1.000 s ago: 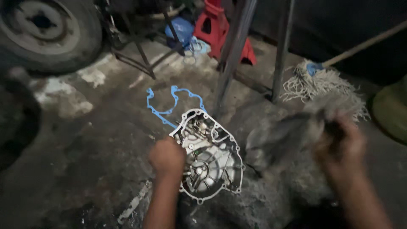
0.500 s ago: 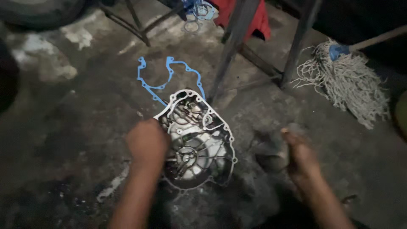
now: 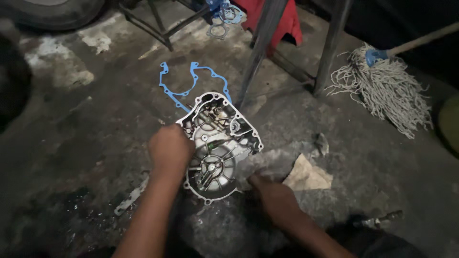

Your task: The person cleans a disassembled engine casing using a cloth. They wipe the interior surfaces and edges of the metal part, then clean their hands with the same cloth. The person continues to wipe the casing repeatedly.

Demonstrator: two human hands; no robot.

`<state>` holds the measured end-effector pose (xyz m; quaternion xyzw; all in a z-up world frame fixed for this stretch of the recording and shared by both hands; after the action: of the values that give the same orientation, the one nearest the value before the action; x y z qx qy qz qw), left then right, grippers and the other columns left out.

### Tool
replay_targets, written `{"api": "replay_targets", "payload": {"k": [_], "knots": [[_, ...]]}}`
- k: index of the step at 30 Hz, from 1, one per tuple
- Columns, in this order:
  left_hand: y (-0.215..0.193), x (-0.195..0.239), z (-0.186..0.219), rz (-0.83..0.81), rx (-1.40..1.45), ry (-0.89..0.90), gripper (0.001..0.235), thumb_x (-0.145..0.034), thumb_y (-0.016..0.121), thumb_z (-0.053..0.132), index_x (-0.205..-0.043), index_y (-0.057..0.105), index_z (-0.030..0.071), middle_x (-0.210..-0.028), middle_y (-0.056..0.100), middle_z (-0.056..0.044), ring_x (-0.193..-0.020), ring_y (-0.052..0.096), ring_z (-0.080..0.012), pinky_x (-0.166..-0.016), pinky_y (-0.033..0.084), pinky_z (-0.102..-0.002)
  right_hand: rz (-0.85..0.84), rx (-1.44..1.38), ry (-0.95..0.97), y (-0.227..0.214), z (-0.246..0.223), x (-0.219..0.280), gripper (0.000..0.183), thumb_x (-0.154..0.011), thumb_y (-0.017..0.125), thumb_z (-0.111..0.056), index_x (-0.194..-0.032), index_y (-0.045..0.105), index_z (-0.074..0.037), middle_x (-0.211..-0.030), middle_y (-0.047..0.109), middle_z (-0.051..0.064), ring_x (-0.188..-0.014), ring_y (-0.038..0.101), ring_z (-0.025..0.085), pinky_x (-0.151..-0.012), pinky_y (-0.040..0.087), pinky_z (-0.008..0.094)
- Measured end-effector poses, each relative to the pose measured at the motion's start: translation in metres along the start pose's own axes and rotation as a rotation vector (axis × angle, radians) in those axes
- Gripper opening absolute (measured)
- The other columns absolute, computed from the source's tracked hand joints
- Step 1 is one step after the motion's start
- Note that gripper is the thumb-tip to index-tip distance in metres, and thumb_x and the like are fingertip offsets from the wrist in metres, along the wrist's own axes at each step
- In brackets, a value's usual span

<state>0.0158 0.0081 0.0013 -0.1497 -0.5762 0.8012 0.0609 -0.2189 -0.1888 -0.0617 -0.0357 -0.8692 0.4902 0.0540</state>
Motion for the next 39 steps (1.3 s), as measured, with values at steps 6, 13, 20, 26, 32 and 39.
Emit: {"api": "replay_targets", "payload": {"k": [6,13,20,26,32,39], "knots": [[-0.008,-0.006,0.004,0.006,-0.026,-0.003,0.019,-0.064,0.075,0.017,-0.079,0.076,0.005,-0.082,0.073,-0.023,-0.076,0.073,-0.0418,-0.072,0.060,-0.050,0.032,0.051,-0.123,0.015,-0.004,0.001,0.049,-0.084,0.055,-0.012,-0.133,0.051,-0.007,-0.138,0.057,0.029,-0.102,0.067,0.045,-0.074,0.056,0.051],[-0.004,-0.005,0.007,0.038,-0.012,-0.013,0.015,-0.068,0.073,0.016,-0.079,0.077,0.006,-0.081,0.074,-0.021,-0.076,0.073,-0.0403,-0.071,0.059,-0.049,-0.195,0.097,-0.035,-0.004,-0.012,-0.009,0.054,-0.087,0.055,-0.008,-0.141,0.048,-0.010,-0.130,0.060,0.025,-0.094,0.069,0.042,-0.078,0.056,0.050],[-0.008,-0.007,0.009,0.022,-0.043,-0.014,0.020,-0.063,0.076,0.020,-0.077,0.076,0.006,-0.080,0.074,-0.022,-0.075,0.073,-0.0394,-0.071,0.060,-0.047,-0.161,-0.105,-0.105,-0.023,-0.002,-0.015,0.059,-0.083,0.062,-0.011,-0.140,0.048,-0.008,-0.105,0.071,0.020,-0.093,0.071,0.039,-0.080,0.056,0.045],[-0.002,-0.007,0.007,0.044,-0.059,0.013,0.018,-0.064,0.074,0.018,-0.076,0.076,0.006,-0.079,0.073,-0.021,-0.072,0.073,-0.0392,-0.068,0.060,-0.048,-0.307,0.112,-0.010,-0.001,-0.013,-0.011,0.069,-0.085,0.056,-0.010,-0.153,0.040,-0.014,-0.101,0.069,0.021,-0.088,0.069,0.041,-0.074,0.054,0.050],[-0.003,-0.002,0.007,0.096,-0.013,0.048,0.017,-0.062,0.074,0.017,-0.075,0.074,0.006,-0.077,0.073,-0.021,-0.071,0.073,-0.0403,-0.067,0.059,-0.049,-0.305,-0.061,-0.093,-0.018,-0.020,-0.024,0.066,-0.082,0.059,-0.015,-0.146,0.045,-0.010,-0.094,0.074,0.019,-0.084,0.071,0.038,-0.075,0.056,0.048],[-0.005,-0.006,0.007,0.067,-0.012,0.006,0.018,-0.062,0.073,0.015,-0.076,0.076,0.004,-0.077,0.073,-0.022,-0.070,0.073,-0.0408,-0.068,0.060,-0.049,-0.175,0.115,-0.103,-0.026,-0.015,-0.019,0.044,-0.092,0.057,-0.020,-0.133,0.052,-0.004,-0.104,0.071,0.024,-0.093,0.068,0.044,-0.075,0.053,0.052]]}}
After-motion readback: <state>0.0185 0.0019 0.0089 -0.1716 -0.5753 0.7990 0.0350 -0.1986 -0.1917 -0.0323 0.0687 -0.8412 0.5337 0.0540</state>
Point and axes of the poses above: each hand's wrist, its own x-axis away from the middle knuckle, its own y-axis out of the palm, z = x × y, the point moved 2 cm from there along -x, towards the middle knuckle
